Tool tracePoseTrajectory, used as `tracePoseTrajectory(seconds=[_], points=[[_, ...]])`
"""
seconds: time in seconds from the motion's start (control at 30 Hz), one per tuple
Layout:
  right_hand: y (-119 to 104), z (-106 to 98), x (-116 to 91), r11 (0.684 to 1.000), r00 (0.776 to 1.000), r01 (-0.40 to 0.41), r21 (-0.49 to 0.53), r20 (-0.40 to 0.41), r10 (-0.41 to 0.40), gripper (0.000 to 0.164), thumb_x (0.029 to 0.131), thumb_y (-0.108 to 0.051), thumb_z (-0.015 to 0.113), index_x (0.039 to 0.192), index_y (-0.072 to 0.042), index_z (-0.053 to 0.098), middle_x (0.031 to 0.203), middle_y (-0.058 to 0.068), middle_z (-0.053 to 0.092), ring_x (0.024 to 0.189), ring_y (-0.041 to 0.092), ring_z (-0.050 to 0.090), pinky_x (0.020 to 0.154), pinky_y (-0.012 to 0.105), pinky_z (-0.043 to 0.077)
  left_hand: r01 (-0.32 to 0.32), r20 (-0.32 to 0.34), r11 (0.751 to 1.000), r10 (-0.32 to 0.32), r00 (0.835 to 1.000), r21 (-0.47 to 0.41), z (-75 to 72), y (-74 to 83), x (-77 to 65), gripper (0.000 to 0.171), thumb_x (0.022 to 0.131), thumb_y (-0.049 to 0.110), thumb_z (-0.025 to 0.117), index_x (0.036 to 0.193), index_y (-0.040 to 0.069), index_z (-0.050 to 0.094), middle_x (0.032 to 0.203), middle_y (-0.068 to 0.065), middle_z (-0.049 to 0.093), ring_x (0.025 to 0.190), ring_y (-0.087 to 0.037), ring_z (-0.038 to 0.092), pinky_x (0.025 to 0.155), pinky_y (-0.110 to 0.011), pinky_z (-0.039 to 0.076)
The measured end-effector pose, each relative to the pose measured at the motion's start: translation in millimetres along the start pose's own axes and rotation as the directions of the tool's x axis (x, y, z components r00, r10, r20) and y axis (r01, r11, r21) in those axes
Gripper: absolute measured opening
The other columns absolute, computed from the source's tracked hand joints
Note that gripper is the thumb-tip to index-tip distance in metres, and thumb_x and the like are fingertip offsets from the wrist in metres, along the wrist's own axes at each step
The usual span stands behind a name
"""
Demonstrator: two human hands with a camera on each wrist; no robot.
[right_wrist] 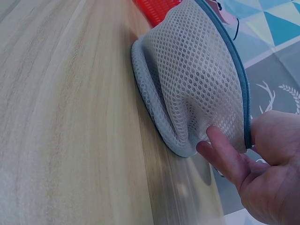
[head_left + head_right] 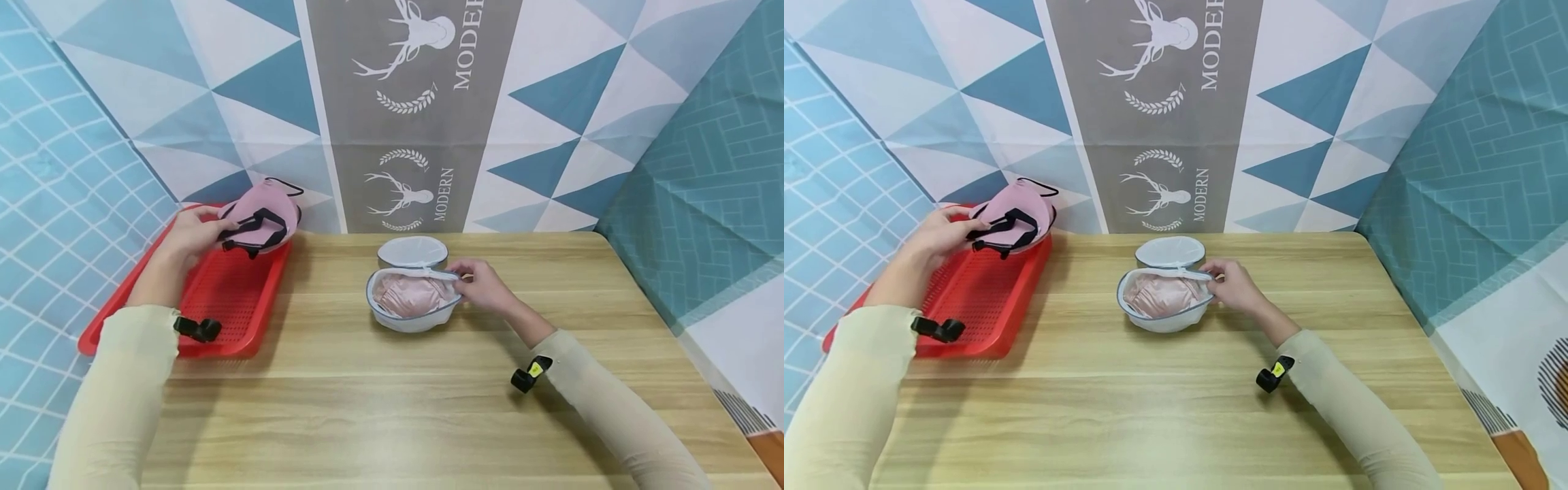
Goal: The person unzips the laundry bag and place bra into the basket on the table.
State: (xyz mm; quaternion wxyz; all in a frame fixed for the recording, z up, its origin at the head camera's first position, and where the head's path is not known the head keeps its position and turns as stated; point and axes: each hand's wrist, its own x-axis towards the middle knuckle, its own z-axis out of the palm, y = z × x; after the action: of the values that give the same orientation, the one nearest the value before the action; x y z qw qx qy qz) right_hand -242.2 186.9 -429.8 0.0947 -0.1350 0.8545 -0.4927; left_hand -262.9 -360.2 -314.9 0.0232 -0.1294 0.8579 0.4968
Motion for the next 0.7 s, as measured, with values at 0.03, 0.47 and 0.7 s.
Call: tracePoseTrajectory(seconds=[0.03, 0.47, 0.7], points=[[-1, 0, 0, 1.000, 1.000, 0.002, -0.001, 0.002, -0.002, 0.029, 0.106, 0.006, 0.058, 0.132, 0.006, 0.071, 0.123, 0.027, 0.067, 0.096, 0.024, 0.074, 0.073, 0.030, 0.071, 0.000, -0.005, 1.000, 0.000, 1.000, 0.000, -1.7, 0.1, 0.9, 0.050, 0.113, 0.023, 0.063, 0.155, 0.001, 0.048, 0.089, 0.017, 0.062, 0.077, 0.006, 0.068, 0.076, -0.014, 0.064], [1, -2, 5, 1.000, 1.000, 0.018, -0.002, 0.008, -0.018, 0.031, 0.105, 0.007, 0.058, 0.134, 0.008, 0.070, 0.122, 0.029, 0.068, 0.095, 0.026, 0.073, 0.070, 0.029, 0.070, 0.058, -0.017, 0.994, -0.059, 0.998, -0.088, -22.2, -11.5, 8.5, 0.021, 0.112, 0.019, 0.065, 0.129, 0.017, 0.055, 0.082, 0.017, 0.063, 0.073, 0.006, 0.069, 0.072, -0.015, 0.065], [-3, -2, 5, 1.000, 1.000, 0.027, -0.002, 0.013, -0.027, 0.030, 0.106, 0.007, 0.059, 0.133, 0.008, 0.070, 0.120, 0.027, 0.067, 0.093, 0.022, 0.072, 0.069, 0.031, 0.070, 0.099, -0.034, 0.994, -0.100, 0.994, -0.033, -27.1, -20.0, 15.8, 0.054, 0.113, 0.021, 0.062, 0.160, 0.001, 0.043, 0.083, 0.016, 0.061, 0.073, 0.007, 0.069, 0.076, -0.017, 0.066]])
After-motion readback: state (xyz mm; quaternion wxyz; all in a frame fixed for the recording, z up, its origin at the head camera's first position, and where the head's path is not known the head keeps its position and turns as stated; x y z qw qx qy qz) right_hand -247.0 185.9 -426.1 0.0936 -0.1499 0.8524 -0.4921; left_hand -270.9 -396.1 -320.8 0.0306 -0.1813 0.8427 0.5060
